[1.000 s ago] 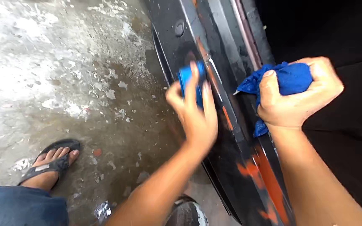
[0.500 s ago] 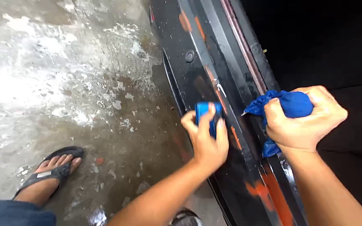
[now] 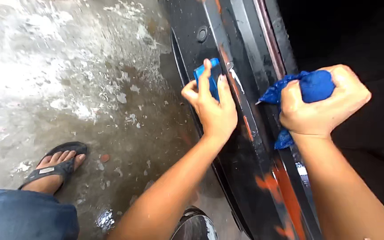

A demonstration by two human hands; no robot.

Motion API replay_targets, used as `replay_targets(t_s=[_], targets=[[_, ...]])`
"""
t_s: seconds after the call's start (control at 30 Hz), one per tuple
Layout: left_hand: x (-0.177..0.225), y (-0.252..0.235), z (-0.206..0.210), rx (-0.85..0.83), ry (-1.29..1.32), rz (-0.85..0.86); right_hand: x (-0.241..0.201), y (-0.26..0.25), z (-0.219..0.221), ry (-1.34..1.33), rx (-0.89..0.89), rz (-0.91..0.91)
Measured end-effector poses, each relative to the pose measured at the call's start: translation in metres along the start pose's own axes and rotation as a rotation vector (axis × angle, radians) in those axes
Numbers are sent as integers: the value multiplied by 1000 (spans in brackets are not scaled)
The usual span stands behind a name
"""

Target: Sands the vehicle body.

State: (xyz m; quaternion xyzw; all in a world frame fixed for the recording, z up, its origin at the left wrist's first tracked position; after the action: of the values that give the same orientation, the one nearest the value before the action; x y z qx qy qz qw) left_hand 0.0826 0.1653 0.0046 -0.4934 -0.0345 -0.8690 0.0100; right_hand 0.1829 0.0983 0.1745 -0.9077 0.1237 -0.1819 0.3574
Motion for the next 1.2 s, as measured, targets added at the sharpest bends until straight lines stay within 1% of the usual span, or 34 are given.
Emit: replay_targets(t_s=[0.03,0.07,0.1,0.13,0.17,0.2,0.27,0.3,0.33,0.37,0.43,0.47,0.5,0.53,0.57,0.63,0.67,0.7,0.73,0.77,0.83,0.87,0.9,1.0,1.03,1.07,1.1,1.13,1.2], targets=[[3,18,-9,-75,-51,51,-1,-1,0,-5,10,6],[2,47,-20,-155,-102,97,-2,-2,-2,-3,8,15],[-4,73,-28,-188,-108,128,-3,-3,-2,1,4,29],[-10,85,-32,-199,-98,140,-4,-5,-2,0,9,44],[-13,78,-29,-187,-87,144,-3,-5,-1,-2,18,54],[-11,56,-21,-155,-87,139,-1,-7,1,-5,21,50],[-1,-5,0,-20,-60,82,3,-5,2,-18,13,16],[1,-27,7,35,-58,56,4,-1,2,-26,14,8],[4,-34,9,30,-66,53,3,1,1,-30,15,9],[7,-25,4,-23,-74,83,1,-1,1,-34,19,10],[6,32,-19,-205,-114,158,-1,-3,0,-27,19,33],[-5,58,-28,-243,-93,171,-2,-4,0,-21,29,43],[-14,69,-30,-245,-59,167,-3,-5,2,-16,38,45],[-18,63,-25,-218,-32,151,-3,-6,3,-14,42,40],[-16,44,-17,-167,-12,119,-2,-6,3,-14,41,30],[-9,-2,-1,-32,48,-14,2,-4,3,-26,15,16],[-8,-16,2,12,65,-64,3,-2,3,-25,5,23],[-5,-17,2,1,59,-64,2,-1,3,-29,9,28],[-2,-2,-5,-60,33,-32,0,-2,2,-34,16,26],[-1,25,-14,-135,-3,11,-2,-3,2,-40,23,21],[-14,73,-25,-178,8,65,-4,-6,3,-47,46,21],[-19,78,-25,-169,29,54,-5,-6,3,-50,53,27],[-19,68,-20,-136,46,24,-4,-7,4,-52,52,26],[-10,9,-1,15,94,-89,1,-6,5,-42,23,-13],[-9,1,1,40,100,-105,2,-3,4,-41,26,-14],[-8,4,-1,17,85,-105,1,-3,5,-46,29,-9],[-5,18,-7,-47,50,-84,-1,-3,5,-55,32,-5],[-3,43,-16,-131,7,-52,-2,-4,4,-59,33,1],[-12,85,-27,-180,17,-7,-3,-6,3,-53,40,18]])
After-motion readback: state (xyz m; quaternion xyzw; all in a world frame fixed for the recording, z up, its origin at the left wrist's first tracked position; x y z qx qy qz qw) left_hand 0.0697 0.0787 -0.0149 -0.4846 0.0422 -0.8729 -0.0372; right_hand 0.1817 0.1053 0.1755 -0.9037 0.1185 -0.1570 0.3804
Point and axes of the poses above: each hand's wrist, its own y-axis away from the middle knuckle, its own z-axis out of the palm, x = y × z, the point moved 5 cm from there along -y, towards the middle knuckle, and after that the axes turned 4 degrees about z, right-handed, at the moved point
